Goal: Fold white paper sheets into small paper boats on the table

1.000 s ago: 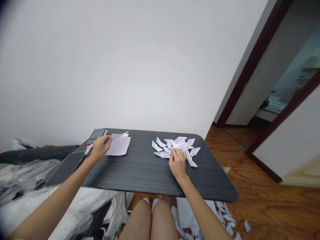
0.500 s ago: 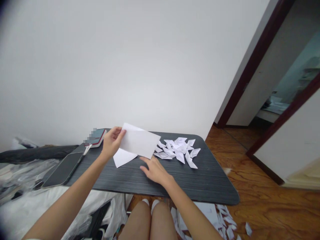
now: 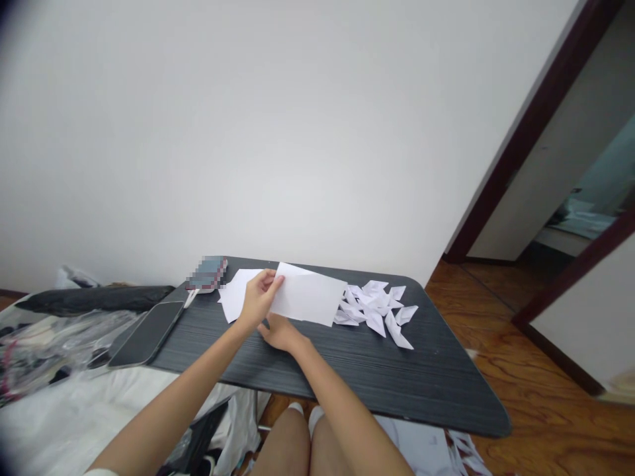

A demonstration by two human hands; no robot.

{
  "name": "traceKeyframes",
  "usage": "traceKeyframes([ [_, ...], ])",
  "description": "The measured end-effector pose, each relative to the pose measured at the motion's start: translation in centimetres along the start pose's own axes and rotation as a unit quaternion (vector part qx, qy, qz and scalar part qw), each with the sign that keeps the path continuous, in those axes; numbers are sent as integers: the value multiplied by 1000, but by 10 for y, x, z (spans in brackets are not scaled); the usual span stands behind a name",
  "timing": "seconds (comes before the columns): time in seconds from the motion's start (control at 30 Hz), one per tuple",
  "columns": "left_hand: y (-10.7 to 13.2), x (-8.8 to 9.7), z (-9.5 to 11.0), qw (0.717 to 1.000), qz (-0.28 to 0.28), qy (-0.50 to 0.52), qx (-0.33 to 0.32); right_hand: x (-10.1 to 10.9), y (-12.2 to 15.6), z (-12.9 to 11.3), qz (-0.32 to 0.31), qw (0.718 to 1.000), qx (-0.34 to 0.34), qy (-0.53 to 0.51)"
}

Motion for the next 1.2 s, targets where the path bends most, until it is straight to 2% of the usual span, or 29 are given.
traceKeyframes([
  [0.1, -11, 10, -15, 996, 61, 46, 45, 31, 22, 11, 51, 983, -28, -175],
  [0.17, -16, 13, -25, 992, 86, 69, 67, 54, 40, 21, 48, 947, -53, -313],
  [0.23, -19, 11, -34, 988, 93, 92, 82, 85, 55, 31, 94, 908, -53, -405],
  [0.33, -22, -4, -39, 982, 44, 155, 95, 130, 68, 50, 245, 847, -65, -467],
  [0.4, -23, -22, -38, 974, -41, 198, 102, 144, 68, 58, 283, 828, -83, -477],
  [0.47, -22, -41, -35, 958, -147, 222, 109, 143, 59, 60, 235, 830, -101, -495],
  [0.53, -20, -58, -32, 937, -234, 234, 115, 130, 49, 57, 152, 840, -117, -508],
  [0.6, -18, -71, -33, 920, -282, 243, 124, 114, 40, 55, 91, 850, -121, -505],
  [0.63, -19, -75, -36, 918, -284, 242, 131, 108, 36, 55, 78, 854, -121, -500],
  [0.73, -26, -76, -46, 941, -215, 219, 141, 105, 31, 61, 104, 872, -119, -464],
  [0.8, -31, -71, -51, 963, -156, 183, 121, 118, 34, 67, 160, 890, -114, -411],
  [0.87, -33, -65, -53, 980, -126, 130, 87, 139, 40, 68, 252, 898, -89, -350],
  [0.9, -32, -64, -54, 985, -118, 101, 70, 147, 43, 67, 267, 901, -78, -334],
  [0.93, -32, -63, -54, 989, -112, 75, 55, 152, 44, 64, 268, 904, -63, -326],
  [1.03, -27, -62, -54, 995, -94, 28, 24, 155, 44, 53, 233, 938, -31, -254],
  [1.2, -18, -67, -45, 997, -79, 24, -9, 154, 45, 50, 303, 932, -32, -198],
])
Point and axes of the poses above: each hand's wrist, its own y-axis away from the middle knuckle, its own x-axis out of the back of the hand, z = x × y, the point moved 5 cm from there along -y, towards the middle knuckle, and after that the axes turned 4 degrees about -y, right-handed, at the moved point
